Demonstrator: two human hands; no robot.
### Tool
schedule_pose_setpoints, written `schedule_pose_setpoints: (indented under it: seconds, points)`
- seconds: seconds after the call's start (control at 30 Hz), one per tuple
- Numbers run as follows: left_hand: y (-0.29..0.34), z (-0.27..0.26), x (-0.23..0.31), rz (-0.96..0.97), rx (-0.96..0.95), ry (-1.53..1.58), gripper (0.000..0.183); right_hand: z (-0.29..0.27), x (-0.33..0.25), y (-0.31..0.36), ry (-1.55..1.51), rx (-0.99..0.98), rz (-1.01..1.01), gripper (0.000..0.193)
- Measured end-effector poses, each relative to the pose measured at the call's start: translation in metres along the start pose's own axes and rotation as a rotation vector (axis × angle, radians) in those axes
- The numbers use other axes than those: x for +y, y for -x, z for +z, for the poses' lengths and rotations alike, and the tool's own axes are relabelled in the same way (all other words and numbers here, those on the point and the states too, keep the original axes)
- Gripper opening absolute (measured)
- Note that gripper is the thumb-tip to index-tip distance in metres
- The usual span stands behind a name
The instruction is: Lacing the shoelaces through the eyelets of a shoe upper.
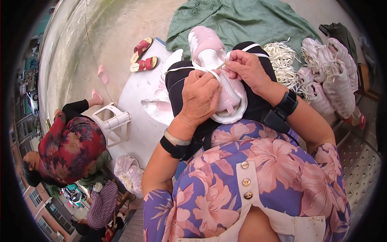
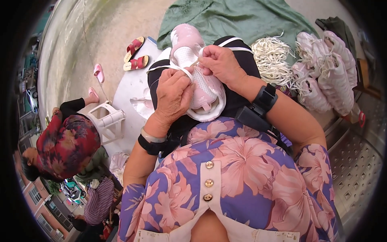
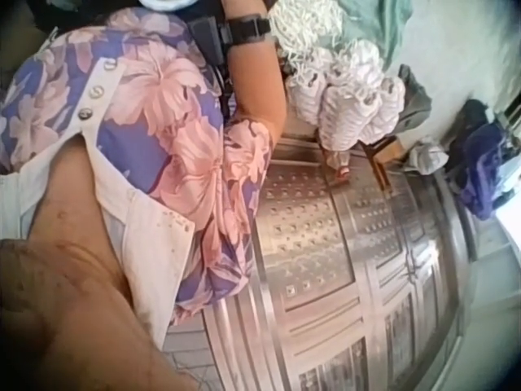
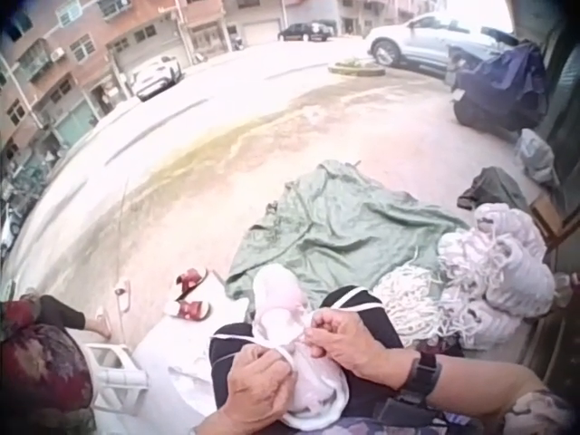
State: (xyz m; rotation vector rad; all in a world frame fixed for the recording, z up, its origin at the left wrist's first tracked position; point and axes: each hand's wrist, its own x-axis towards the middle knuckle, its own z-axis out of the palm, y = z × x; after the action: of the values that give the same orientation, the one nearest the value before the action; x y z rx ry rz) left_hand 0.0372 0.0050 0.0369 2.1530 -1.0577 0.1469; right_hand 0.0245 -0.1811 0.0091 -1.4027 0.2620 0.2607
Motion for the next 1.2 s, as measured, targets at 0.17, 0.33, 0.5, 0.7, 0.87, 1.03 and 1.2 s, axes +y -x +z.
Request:
schedule_pose_setpoints:
  seconds: [0.17, 0.33, 0.5, 0.7, 0.87, 1.03, 1.2]
  points:
    - [0.001, 0.001, 0.0, -0.012, 0.004, 0.005, 0.014, 0.001, -0.001, 0.0, 0.019, -0.023, -0.003, 0.011]
    - [0.0, 0.001, 0.001, -0.011, 0.02, 0.013, 0.014, 0.0, 0.0, -0.001, 0.01, -0.024, -0.005, 0.01]
    - [0.0, 0.002, 0.001, 0.0, 0.027, 0.0, 0.014, 0.004, 0.006, -0.003, 0.047, -0.008, -0.076, 0.009]
    - [0.003, 0.007, -0.003, 0.012, 0.063, 0.024, 0.014, 0.012, 0.004, 0.0, 0.671, 0.14, -0.508, 0.007]
    - [0.005, 0.002, -0.004, -0.063, 0.043, 0.116, 0.012, 0.015, 0.002, -0.001, 0.977, 0.083, -0.636, 0.007]
    - [0.018, -0.003, -0.014, -0.542, 0.261, 0.639, 0.012, 0.01, 0.01, -0.007, 0.738, 0.118, -0.421, 0.013]
    - [0.015, -0.01, -0.009, -0.894, 0.48, 1.017, 0.012, 0.015, 0.009, 0.0, 0.77, 0.16, -0.43, 0.014]
